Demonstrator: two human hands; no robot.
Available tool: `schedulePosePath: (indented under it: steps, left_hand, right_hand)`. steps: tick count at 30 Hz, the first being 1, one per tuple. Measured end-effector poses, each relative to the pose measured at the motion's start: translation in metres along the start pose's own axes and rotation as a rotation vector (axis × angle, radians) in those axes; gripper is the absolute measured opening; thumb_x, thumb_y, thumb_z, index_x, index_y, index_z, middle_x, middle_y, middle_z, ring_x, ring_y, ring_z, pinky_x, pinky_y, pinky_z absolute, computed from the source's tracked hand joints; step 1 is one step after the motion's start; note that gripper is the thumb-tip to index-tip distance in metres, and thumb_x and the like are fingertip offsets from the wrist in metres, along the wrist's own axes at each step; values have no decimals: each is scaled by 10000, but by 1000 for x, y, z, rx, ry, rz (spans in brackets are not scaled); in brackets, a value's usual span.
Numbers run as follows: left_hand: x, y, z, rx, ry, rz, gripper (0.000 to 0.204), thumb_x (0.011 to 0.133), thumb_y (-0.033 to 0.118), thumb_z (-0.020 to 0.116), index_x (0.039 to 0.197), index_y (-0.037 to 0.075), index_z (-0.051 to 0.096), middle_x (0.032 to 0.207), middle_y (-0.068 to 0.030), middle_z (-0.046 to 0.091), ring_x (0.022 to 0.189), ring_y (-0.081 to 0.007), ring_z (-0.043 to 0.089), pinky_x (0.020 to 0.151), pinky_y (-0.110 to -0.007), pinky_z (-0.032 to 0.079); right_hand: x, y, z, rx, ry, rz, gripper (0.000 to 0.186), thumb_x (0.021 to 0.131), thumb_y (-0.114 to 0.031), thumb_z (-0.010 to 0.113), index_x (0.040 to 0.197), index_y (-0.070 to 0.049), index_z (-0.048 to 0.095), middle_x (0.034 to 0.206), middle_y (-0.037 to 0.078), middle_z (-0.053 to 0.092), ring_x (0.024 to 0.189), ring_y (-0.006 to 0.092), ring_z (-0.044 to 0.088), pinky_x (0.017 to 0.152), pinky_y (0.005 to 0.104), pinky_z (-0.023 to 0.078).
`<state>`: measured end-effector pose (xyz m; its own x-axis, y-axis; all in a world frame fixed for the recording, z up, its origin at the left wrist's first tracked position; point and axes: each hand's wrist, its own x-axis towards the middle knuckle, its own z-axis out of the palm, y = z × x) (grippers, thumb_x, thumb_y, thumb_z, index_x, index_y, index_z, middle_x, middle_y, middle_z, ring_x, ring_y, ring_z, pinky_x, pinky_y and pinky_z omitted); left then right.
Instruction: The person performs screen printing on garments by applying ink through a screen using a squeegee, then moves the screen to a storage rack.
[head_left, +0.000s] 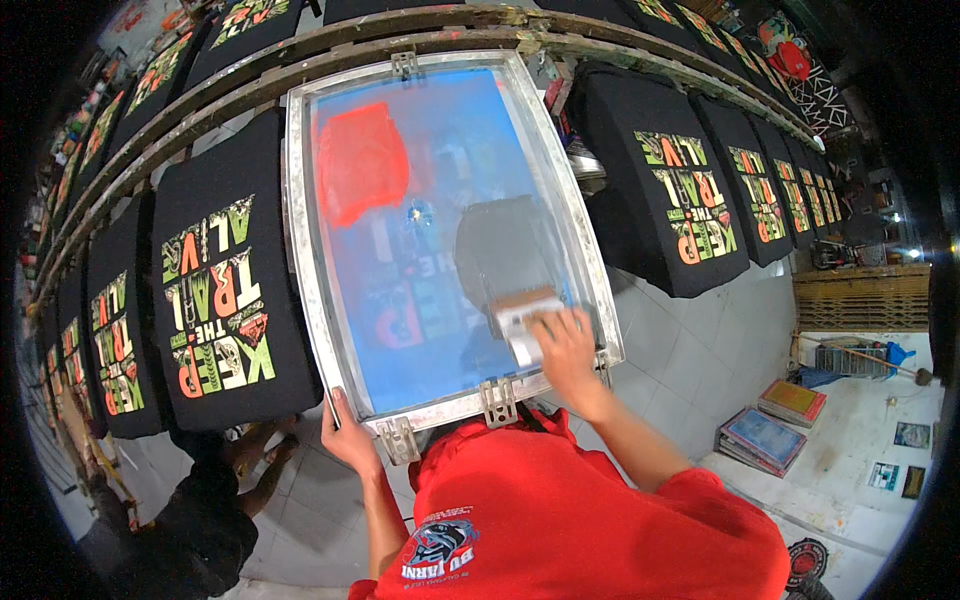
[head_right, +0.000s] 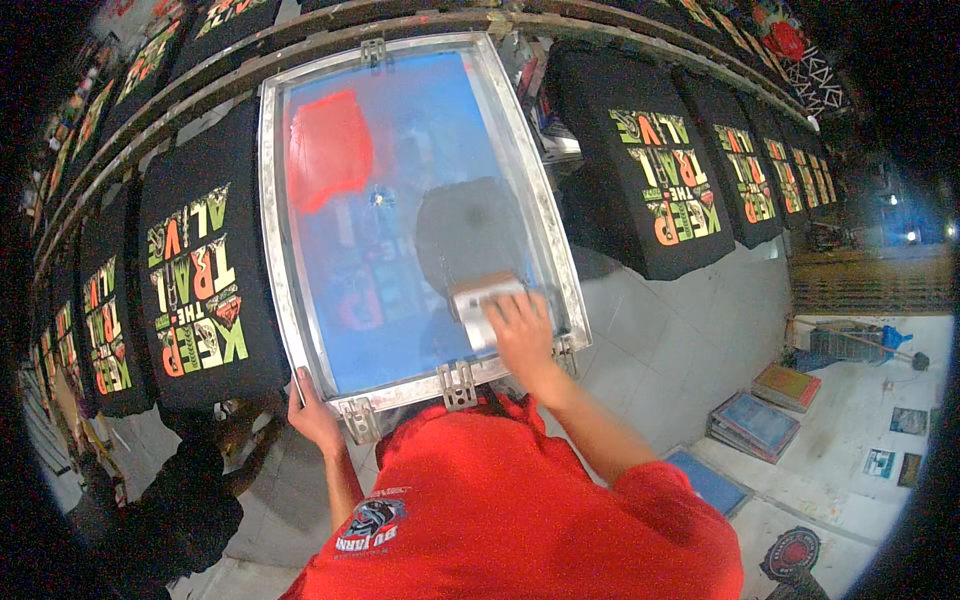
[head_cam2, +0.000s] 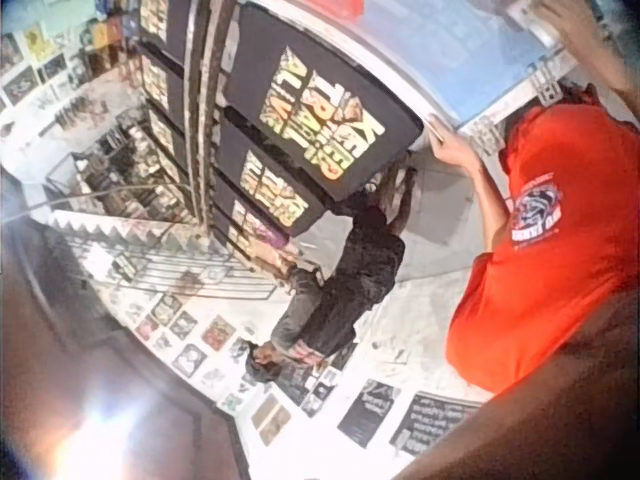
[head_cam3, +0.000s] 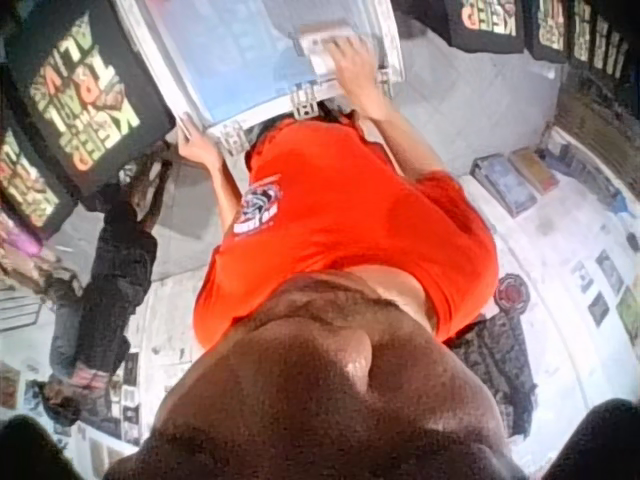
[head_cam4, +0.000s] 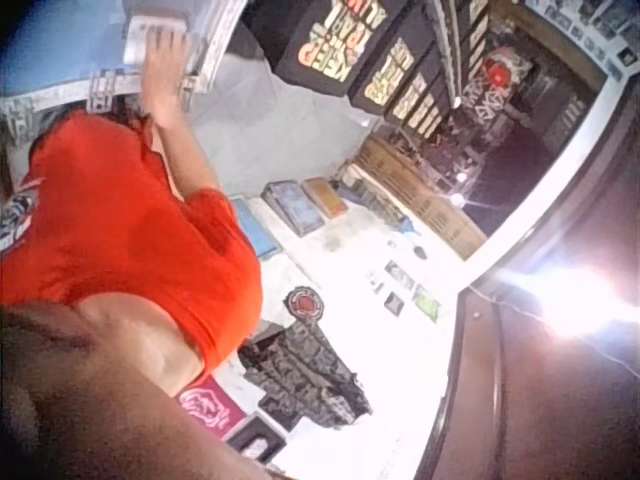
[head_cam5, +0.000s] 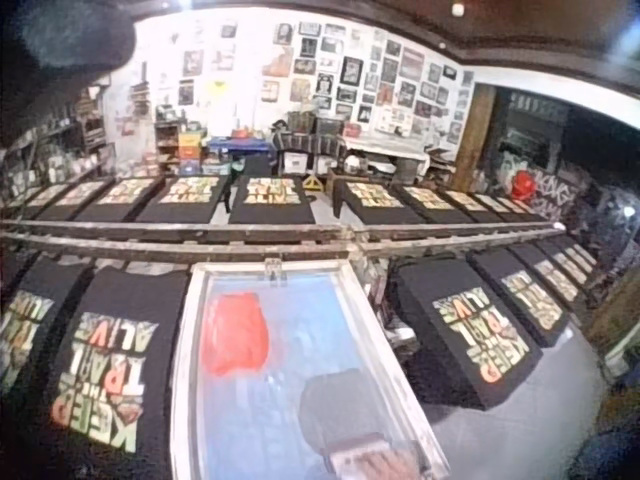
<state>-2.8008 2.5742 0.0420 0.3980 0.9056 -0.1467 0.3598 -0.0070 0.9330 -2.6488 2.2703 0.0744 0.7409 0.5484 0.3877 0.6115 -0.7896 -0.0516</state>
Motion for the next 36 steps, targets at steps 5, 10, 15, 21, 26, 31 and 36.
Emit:
schedulePosePath:
  steps: [5,10,15,21,26,31,36]
  left_hand:
    - [5,-8,-3,-17,-10,53,454,979,263,665,1255,-96,625,1102,-145,726,966,-145,632,887,-297,484]
    - [11,-9,-1,-57,-30,61,481,978,296,663,1260,-92,623,1086,-150,730,956,-153,633,882,-305,488]
    - [6,-5,-3,-104,-21,21,485,969,305,675,1249,-88,632,1097,-162,726,956,-153,626,891,-314,486]
    - [3,19,-20,-11,27,43,455,943,272,706,1223,-82,649,1089,-189,731,997,-181,650,927,-330,482]
    - [-5,62,-30,-2,36,3,447,913,285,740,1192,-58,679,1063,-182,742,984,-188,672,913,-319,494]
    - [-6,60,-30,-47,38,19,442,914,282,736,1191,-58,680,1065,-189,740,971,-170,667,901,-311,498]
    - [2,48,-59,-82,-11,-7,433,923,284,730,1202,-45,683,1065,-171,741,971,-148,654,896,-300,498]
  right_hand:
    - [129,48,15,-75,-94,-4,244,760,-86,661,995,-100,723,1008,129,695,1020,312,617,953,455,418]
    - [206,86,-34,38,-357,-84,348,691,-243,830,982,-76,740,910,200,718,927,355,670,870,438,478]
    - [159,102,-60,500,-111,396,443,757,-347,841,1101,-86,737,998,147,746,945,284,717,856,395,535]
    - [92,137,-24,1519,263,1043,476,1005,-353,595,1308,14,596,1206,70,678,1065,173,664,972,324,484]
    - [103,178,8,1747,152,945,600,982,-469,599,1389,-36,516,1304,94,628,1156,244,626,1017,385,469]
    - [127,195,27,1709,151,918,584,960,-450,638,1380,-59,527,1293,94,627,1157,254,621,1007,401,476]
    - [115,166,-2,1763,141,965,588,996,-431,589,1419,-38,480,1347,104,594,1202,268,593,1038,408,460]
